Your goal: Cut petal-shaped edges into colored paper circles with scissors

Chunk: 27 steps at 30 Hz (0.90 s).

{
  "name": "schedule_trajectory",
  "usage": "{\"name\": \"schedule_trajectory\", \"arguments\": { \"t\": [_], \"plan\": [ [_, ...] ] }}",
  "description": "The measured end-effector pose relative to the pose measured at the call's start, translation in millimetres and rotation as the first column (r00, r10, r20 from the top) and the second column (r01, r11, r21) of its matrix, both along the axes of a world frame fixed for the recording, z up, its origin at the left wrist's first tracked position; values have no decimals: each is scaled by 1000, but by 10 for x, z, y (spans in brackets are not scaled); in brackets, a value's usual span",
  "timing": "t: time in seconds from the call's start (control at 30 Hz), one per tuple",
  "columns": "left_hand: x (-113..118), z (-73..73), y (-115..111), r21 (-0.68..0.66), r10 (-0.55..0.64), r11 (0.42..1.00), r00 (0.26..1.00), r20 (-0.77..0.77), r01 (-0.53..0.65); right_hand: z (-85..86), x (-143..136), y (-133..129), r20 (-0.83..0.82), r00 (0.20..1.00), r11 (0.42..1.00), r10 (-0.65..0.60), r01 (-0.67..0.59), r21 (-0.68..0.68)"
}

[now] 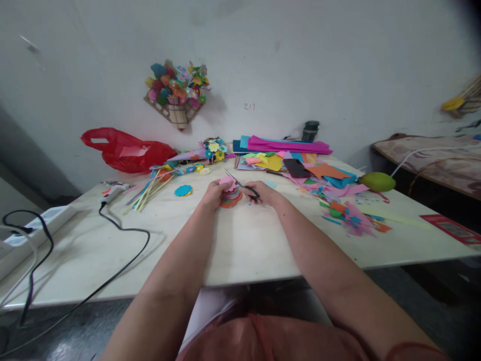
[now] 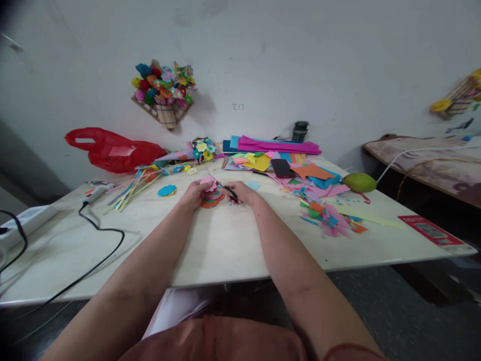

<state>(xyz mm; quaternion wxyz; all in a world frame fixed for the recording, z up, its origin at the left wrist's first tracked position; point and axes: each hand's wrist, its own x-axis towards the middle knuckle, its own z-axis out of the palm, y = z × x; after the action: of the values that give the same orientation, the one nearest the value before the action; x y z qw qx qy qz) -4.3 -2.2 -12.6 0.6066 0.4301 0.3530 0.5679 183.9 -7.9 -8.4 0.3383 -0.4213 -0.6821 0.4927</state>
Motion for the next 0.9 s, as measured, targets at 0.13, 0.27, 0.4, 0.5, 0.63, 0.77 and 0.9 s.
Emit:
{"name": "schedule_trajectory", "arguments": {
  "t": [0.13,0.27,0.4,0.5,0.63,0.77,0.9],
  "plan": [
    [6,20,-16,-5,-2,1000,1000,7,2,1,0,-2,-1,1000,1000,4,-4,6],
    [8,31,-28,-9,9,1000,1000,18,-9,30,-4,-26,14,1000,1000,-13,13,-6],
    [6,33,-33,-10,4,1000,1000,19,-4,41,-6,-33,6,1000,1000,-9,9,-18],
    [1,31,-33,-16,-6,1000,1000,10,6,36,-6,-30,16,1000,1000,-7,7,-7],
    [1,31,-30,-20,4,1000,1000,6,-4,45,-7,-41,23,1000,1000,-2,2,0],
    [-2,32,-29,-10,2,1000,1000,3,-2,56,-7,-48,19,1000,1000,-6,7,-7],
    [-22,16,-16,8,27,1000,999,-22,-27,26,5,-16,5,1000,1000,-3,3,-25]
  ]
}}
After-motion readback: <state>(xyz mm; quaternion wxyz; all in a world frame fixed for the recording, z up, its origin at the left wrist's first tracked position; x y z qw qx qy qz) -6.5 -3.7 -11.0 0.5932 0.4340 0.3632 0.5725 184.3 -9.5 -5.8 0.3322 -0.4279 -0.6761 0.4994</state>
